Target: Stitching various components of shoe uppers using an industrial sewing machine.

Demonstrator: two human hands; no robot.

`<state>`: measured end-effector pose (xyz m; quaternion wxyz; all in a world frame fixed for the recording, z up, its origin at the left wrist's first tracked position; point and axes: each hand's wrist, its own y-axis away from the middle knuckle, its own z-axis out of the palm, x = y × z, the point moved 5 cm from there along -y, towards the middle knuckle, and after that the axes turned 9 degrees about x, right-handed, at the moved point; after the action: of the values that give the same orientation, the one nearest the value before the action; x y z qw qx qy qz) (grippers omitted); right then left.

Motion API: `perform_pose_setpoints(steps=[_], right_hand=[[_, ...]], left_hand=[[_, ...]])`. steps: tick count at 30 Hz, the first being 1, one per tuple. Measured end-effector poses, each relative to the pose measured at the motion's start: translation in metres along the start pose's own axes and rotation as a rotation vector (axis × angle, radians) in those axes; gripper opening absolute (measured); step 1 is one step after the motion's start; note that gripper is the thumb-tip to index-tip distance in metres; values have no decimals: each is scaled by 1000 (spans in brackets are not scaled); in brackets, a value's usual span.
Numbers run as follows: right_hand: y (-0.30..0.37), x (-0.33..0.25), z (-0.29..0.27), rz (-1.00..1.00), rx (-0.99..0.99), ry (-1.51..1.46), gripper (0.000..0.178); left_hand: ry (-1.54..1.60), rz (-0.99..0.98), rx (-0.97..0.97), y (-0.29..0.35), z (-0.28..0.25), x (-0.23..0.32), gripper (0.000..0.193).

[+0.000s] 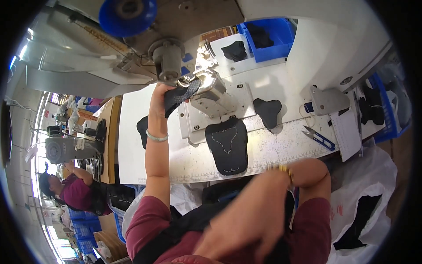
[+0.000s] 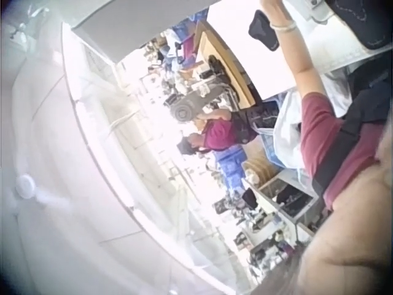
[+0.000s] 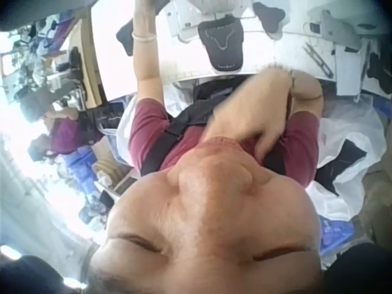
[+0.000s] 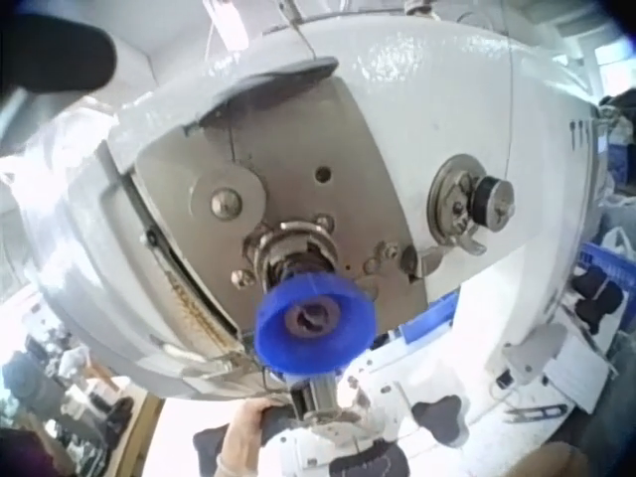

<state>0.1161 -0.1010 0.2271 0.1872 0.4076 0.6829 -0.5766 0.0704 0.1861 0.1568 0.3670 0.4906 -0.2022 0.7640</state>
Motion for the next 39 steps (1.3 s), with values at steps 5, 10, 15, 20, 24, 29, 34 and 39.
perform_pose_setpoints(steps=[5,10,15,20,24,29,34,39], right_hand=[[6,-10,26,-18,44,96,62],[15,-5,7,211,9,-41,73],[93,10,-108,267,655,131,19],[127,-9,-119,82,1028,1737,24],[124,12,-119,114,951,1815,30],[119,14,-118,98,931,1813,25],[121,14,-116,92,939,1818,24],[121,17,-118,158,950,1816,30]], left_hand=[[-40,-37,23,2,-3,0,29],[-12,-83,30,-7,-5,-4,25],[77,-157,134,-30,-50,-10,19],[94,-147,-70,-19,-16,-7,21],[43,-98,32,-17,-26,-8,19],[66,-150,-79,-5,3,0,21],[1,-3,26,2,13,-5,29],[-1,-49,-3,3,4,-7,31]])
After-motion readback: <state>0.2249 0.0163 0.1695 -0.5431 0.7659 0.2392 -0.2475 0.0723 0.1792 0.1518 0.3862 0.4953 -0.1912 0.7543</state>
